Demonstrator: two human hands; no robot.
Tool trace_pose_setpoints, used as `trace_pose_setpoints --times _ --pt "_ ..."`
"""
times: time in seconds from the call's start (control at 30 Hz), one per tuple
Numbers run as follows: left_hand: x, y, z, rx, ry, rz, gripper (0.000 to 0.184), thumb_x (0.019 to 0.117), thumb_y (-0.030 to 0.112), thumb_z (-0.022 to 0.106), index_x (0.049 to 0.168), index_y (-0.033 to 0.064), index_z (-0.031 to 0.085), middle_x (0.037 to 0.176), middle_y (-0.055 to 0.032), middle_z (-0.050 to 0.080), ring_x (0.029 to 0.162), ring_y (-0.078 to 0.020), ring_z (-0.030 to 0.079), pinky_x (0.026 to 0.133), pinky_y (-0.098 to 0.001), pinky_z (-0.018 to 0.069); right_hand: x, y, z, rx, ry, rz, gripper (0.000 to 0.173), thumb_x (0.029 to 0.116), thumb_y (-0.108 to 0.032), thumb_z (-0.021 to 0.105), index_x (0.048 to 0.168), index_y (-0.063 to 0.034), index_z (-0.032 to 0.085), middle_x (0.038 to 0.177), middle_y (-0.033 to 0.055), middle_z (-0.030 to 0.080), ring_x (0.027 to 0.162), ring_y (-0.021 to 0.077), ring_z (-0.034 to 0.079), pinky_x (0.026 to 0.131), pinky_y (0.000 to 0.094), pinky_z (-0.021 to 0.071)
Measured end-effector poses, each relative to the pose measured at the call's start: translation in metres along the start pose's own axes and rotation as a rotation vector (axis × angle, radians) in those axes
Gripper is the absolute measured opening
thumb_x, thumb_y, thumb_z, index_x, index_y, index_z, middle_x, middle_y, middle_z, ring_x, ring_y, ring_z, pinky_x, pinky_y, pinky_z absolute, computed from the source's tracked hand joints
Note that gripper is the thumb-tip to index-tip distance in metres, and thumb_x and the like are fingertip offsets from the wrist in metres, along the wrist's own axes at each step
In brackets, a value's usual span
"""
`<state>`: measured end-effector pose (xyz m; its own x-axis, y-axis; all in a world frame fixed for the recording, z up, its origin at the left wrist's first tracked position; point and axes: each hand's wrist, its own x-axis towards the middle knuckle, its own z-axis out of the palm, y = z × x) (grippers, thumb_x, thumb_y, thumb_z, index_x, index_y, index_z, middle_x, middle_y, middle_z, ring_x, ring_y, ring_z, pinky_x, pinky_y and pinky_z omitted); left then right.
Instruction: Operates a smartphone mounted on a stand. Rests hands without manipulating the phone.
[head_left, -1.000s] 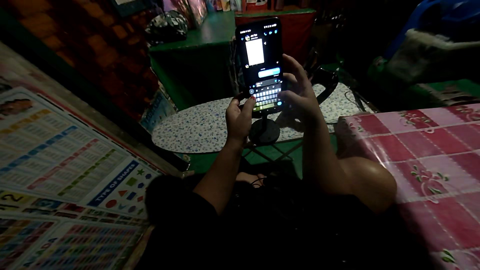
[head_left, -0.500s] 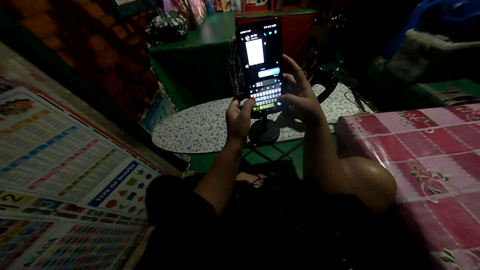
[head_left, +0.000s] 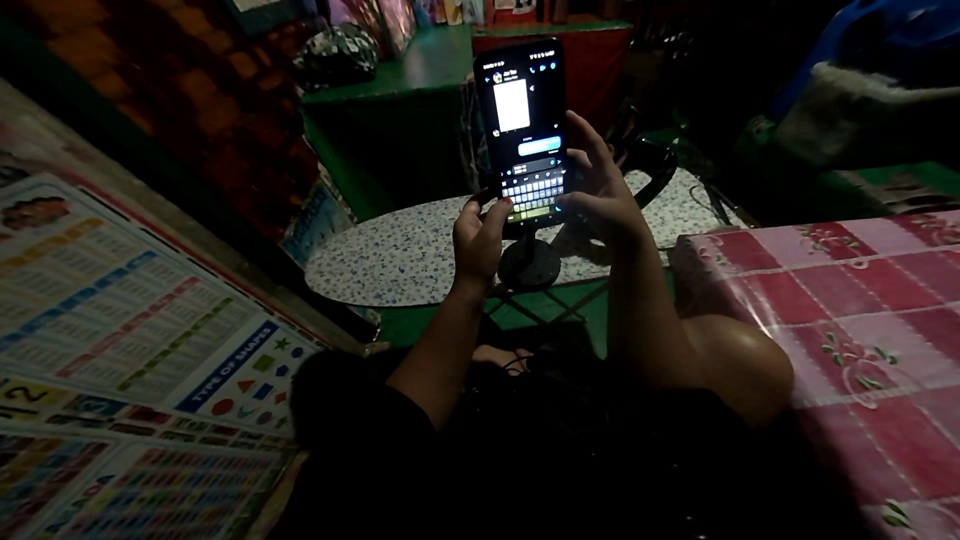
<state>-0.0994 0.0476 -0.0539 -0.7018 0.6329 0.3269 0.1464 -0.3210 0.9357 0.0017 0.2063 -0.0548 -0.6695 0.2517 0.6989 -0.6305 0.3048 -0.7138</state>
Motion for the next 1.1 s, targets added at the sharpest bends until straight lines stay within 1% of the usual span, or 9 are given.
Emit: trace_pose_setpoints --times 0.1,0.2,0.33,0.43,0.57,0.7,0.87,1.03,1.1 --pt "-0.0004 -0.0005 -0.0006 -0.001 -0.003 0.002 0.031 0.1052 0.012 0.047 0.132 -0.0031 0.051 0.107 -0.0079 0.067 0.083 -0.0073 0.069 0.076 -0.0256 0.0598 -0.0025 -0.0037 0.0004 0.004 -0.039 0.024 0.097 0.0838 -0.006 0.069 0.16 -0.0025 0.01 0.141 0.004 0.052 0.115 0.0062 0.064 0.093 0.0257 0.0589" --pt "-0.0014 -0.0002 -0.0012 -0.004 -0.01 0.004 0.032 0.105 0.011 0.047 0.133 -0.0032 0.051 0.106 -0.0076 0.068 0.082 -0.0068 0.069 0.075 -0.0248 0.0594 -0.0039 -0.0049 -0.0007 0.02 -0.073 0.046 0.107 0.0811 -0.013 0.076 0.161 -0.004 0.005 0.144 0.0039 0.05 0.117 0.0078 0.064 0.094 0.0277 0.0594" --pt "-0.0015 -0.0025 -0.0024 -0.008 -0.024 0.025 0.033 0.1035 0.008 0.047 0.134 -0.0041 0.05 0.102 -0.0069 0.069 0.08 -0.0064 0.069 0.074 -0.0245 0.0596 -0.0023 0.0008 -0.0032 0.012 -0.085 0.025 0.107 0.0797 -0.008 0.075 0.161 -0.0033 0.005 0.144 0.0064 0.051 0.118 0.0108 0.065 0.095 0.0304 0.0602" --pt "-0.0004 -0.0048 -0.0049 0.029 -0.051 0.034 0.041 0.0983 0.001 0.05 0.138 -0.0057 0.046 0.104 -0.0086 0.069 0.079 -0.0065 0.069 0.075 -0.0245 0.0592 -0.0015 0.0028 -0.0042 -0.007 -0.085 0.008 0.106 0.0803 -0.009 0.075 0.161 -0.0018 0.006 0.144 0.0083 0.051 0.117 0.011 0.066 0.094 0.0303 0.0605" --pt "0.0005 -0.008 -0.0058 0.037 -0.069 0.044 0.048 0.0941 -0.006 0.054 0.141 -0.0066 0.043 0.106 -0.0109 0.071 0.082 -0.0084 0.071 0.077 -0.0258 0.0601 -0.0022 -0.001 -0.0003 -0.032 -0.055 0.013 0.103 0.081 -0.008 0.072 0.161 -0.0016 0.008 0.143 0.008 0.051 0.116 0.0091 0.065 0.093 0.0277 0.0599" --pt "0.0 -0.007 -0.0057 0.025 -0.072 0.043 0.046 0.0953 -0.005 0.052 0.14 -0.0067 0.044 0.105 -0.0105 0.071 0.081 -0.0089 0.072 0.077 -0.0259 0.0605 -0.0004 -0.0019 0.005 -0.04 -0.008 0.008 0.1 0.0809 -0.007 0.072 0.16 -0.001 0.011 0.139 0.0071 0.054 0.113 0.008 0.066 0.09 0.0265 0.06" --pt "-0.001 -0.0052 -0.0045 0.011 -0.068 0.036 0.044 0.0954 -0.004 0.05 0.139 -0.006 0.044 0.103 -0.0086 0.072 0.079 -0.0085 0.071 0.075 -0.0259 0.0606 -0.0001 -0.0005 0.0039 -0.055 0.013 0.004 0.094 0.083 -0.005 0.069 0.159 -0.0015 0.014 0.139 0.0075 0.055 0.112 0.008 0.066 0.09 0.0265 0.0597" --pt "-0.0021 -0.0045 -0.0043 0.015 -0.065 0.029 0.045 0.0956 -0.003 0.05 0.14 -0.0064 0.044 0.103 -0.0086 0.071 0.079 -0.0075 0.071 0.076 -0.0249 0.0601 -0.0001 -0.0013 0.0014 -0.089 0.036 -0.014 0.079 0.0895 -0.001 0.059 0.158 0.0018 0.02 0.137 0.0078 0.057 0.109 0.006 0.066 0.089 0.0246 0.0586" --pt "-0.0014 -0.0054 -0.0048 0.018 -0.065 0.03 0.045 0.0952 -0.003 0.05 0.14 -0.0064 0.044 0.104 -0.009 0.071 0.08 -0.0077 0.071 0.076 -0.025 0.0599 0.0005 0.0001 0.0006 -0.094 0.057 -0.03 0.073 0.0926 -0.002 0.057 0.157 0.002 0.024 0.137 0.0072 0.058 0.109 0.0051 0.065 0.089 0.0241 0.0578"
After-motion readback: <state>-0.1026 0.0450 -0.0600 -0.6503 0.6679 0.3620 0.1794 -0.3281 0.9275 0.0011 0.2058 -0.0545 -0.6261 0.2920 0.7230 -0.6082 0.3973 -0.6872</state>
